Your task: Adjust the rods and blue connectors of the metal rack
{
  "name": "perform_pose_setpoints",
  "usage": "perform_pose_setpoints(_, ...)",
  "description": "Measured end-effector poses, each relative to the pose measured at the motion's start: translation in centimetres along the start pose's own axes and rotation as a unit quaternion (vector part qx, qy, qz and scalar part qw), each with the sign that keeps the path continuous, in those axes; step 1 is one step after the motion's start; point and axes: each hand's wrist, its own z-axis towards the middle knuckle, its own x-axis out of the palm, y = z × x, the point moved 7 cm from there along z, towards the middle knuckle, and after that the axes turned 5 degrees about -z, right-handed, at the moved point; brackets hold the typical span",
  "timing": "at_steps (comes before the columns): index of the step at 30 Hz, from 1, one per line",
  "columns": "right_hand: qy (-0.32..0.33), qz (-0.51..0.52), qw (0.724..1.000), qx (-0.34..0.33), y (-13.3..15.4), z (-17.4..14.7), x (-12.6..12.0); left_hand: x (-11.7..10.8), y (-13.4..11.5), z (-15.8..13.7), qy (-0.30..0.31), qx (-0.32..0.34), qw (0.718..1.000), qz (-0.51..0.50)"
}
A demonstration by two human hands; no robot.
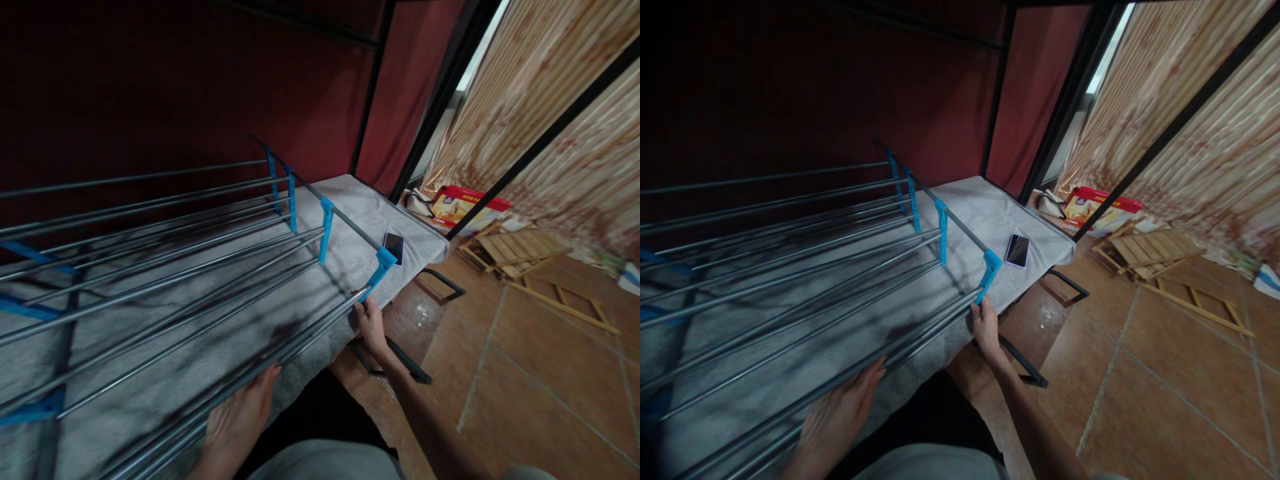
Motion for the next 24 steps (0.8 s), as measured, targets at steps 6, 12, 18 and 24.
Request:
perform_pose_setpoints(6, -0.002, 0.005, 1.000, -0.001, 0.04, -0.04, 0.00, 0.03, -0.02, 0.01, -0.003, -0.008, 1.000, -0.012)
perform_pose_setpoints(12, 0.001, 0.006, 1.000, 0.009, 0.08, -0.11, -0.05, 0.06, 0.09, 0.15, 0.032, -0.038, 0.998, -0.041)
perform_pose_setpoints(18, 0.001, -0.001, 1.000, 0.006, 0.25, -0.07, -0.15, 0.11, 0.25, 0.12, 0.023, -0.031, 0.998, -0.058)
perform_pose_setpoints(24, 0.006, 0.006, 1.000, 0.009, 0.26, -0.12, -0.10, -0.21, 0.30, 0.10, 0.016, -0.028, 0.997, -0.073)
